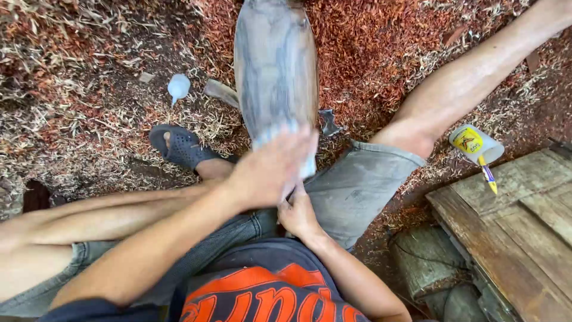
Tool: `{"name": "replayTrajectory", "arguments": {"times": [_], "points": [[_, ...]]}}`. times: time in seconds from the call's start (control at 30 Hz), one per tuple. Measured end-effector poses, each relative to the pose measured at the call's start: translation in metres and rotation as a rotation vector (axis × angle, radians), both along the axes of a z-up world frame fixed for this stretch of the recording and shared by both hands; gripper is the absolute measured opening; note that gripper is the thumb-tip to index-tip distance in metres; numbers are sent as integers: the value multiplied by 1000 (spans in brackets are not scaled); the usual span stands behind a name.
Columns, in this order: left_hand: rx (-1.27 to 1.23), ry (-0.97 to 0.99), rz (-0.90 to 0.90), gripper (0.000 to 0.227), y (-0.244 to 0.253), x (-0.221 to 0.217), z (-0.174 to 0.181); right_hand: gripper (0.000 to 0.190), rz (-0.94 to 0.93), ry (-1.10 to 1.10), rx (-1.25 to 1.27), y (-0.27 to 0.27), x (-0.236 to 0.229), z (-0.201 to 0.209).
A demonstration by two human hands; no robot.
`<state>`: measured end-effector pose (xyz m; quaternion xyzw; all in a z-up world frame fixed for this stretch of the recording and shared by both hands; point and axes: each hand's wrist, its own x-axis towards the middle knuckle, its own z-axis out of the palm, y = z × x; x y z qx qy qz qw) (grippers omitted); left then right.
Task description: Applying a finish or adhesive to a wooden decorative object and wiping it down.
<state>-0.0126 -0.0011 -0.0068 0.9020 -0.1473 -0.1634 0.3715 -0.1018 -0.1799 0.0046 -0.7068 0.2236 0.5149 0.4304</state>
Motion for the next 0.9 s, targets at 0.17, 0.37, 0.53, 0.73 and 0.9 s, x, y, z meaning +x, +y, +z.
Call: {"name": "replayTrajectory", "arguments": {"times": [0.17,0.37,0.53,0.73,0.9], "points": [[-100,-29,38,67,29,37,-42,57,-61,33,66,9,16,15],[-186,-138,390,61,40,71,-52,65,-339,-86,237,0,14,9],[-218,-243,251,57,-11,-29,-19,71,-288,-171,239,-6,8,-3],[-216,105,616,49,18,80,-32,74,-172,-134,81,8,17,10],[-318,8,814,67,-7,20,-16,75,-103,-176,59,9,18,0]]}}
